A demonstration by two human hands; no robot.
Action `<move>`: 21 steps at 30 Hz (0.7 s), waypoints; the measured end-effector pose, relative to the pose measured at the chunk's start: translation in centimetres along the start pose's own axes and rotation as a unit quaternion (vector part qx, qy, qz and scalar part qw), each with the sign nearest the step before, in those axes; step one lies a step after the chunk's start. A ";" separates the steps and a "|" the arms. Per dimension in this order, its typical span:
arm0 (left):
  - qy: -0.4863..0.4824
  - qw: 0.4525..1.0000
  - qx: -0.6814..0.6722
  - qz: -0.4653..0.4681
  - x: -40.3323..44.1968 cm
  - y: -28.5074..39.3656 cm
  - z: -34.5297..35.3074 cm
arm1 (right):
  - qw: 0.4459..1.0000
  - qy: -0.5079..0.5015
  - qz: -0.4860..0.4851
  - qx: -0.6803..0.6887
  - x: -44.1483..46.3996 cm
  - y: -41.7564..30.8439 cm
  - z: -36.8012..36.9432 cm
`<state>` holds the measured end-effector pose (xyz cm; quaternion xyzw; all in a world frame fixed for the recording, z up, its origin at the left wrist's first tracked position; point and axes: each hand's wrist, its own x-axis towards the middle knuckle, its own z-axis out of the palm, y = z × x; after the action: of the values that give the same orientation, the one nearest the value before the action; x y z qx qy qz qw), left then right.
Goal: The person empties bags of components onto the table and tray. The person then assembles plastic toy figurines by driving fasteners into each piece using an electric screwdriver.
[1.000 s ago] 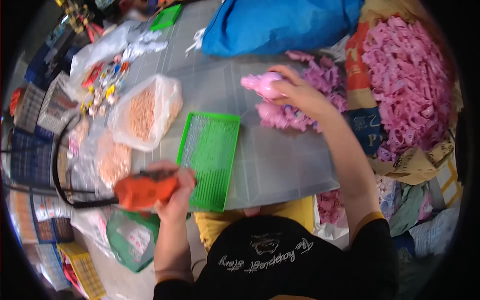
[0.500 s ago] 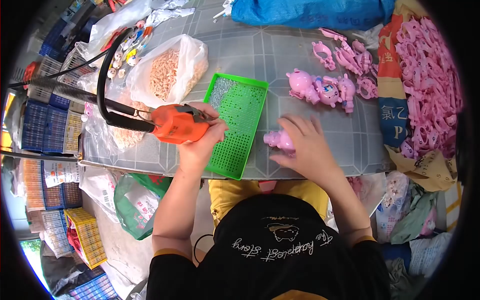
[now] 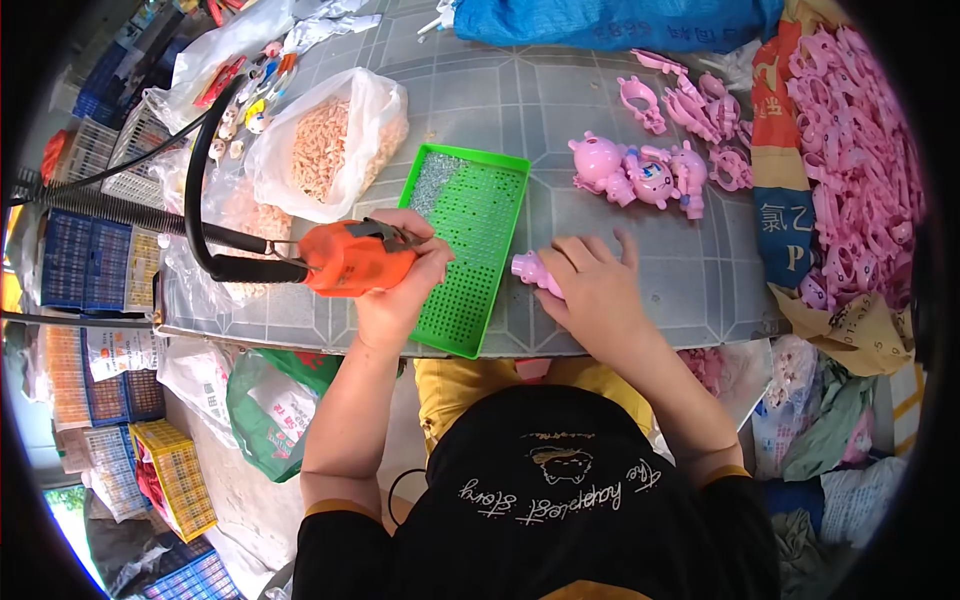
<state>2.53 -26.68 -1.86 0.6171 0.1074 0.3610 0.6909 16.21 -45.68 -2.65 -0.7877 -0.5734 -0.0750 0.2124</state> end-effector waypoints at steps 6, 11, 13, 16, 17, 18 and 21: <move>0.008 0.998 0.043 0.055 -0.6 1.7 1.2 | 0.998 -0.050 0.010 0.024 0.4 0.5 -0.1; -0.044 0.992 -0.089 0.082 -0.8 3.4 3.7 | 0.997 -0.042 0.013 0.066 0.5 0.5 0.9; -0.067 0.989 -0.111 0.078 -1.0 3.0 4.6 | 0.997 -0.040 0.010 0.062 0.5 0.3 1.2; -0.086 0.986 -0.126 0.069 -1.0 2.0 5.2 | 0.999 0.000 -0.001 0.053 0.5 0.5 1.8; -0.090 0.985 -0.127 0.070 -0.9 1.7 5.4 | 0.998 0.019 -0.006 0.051 0.5 0.5 2.0; -0.094 0.985 -0.128 0.071 -0.8 1.4 5.5 | 0.998 0.020 -0.004 0.052 0.5 0.5 2.0; -0.087 0.984 -0.144 0.062 -0.7 0.8 5.7 | 0.998 0.022 0.000 0.055 0.4 0.6 2.0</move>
<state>5.09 -31.54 -0.08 0.5460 -0.0446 0.3600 0.7552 16.70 -44.62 -4.42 -0.7729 -0.5719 -0.0611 0.2679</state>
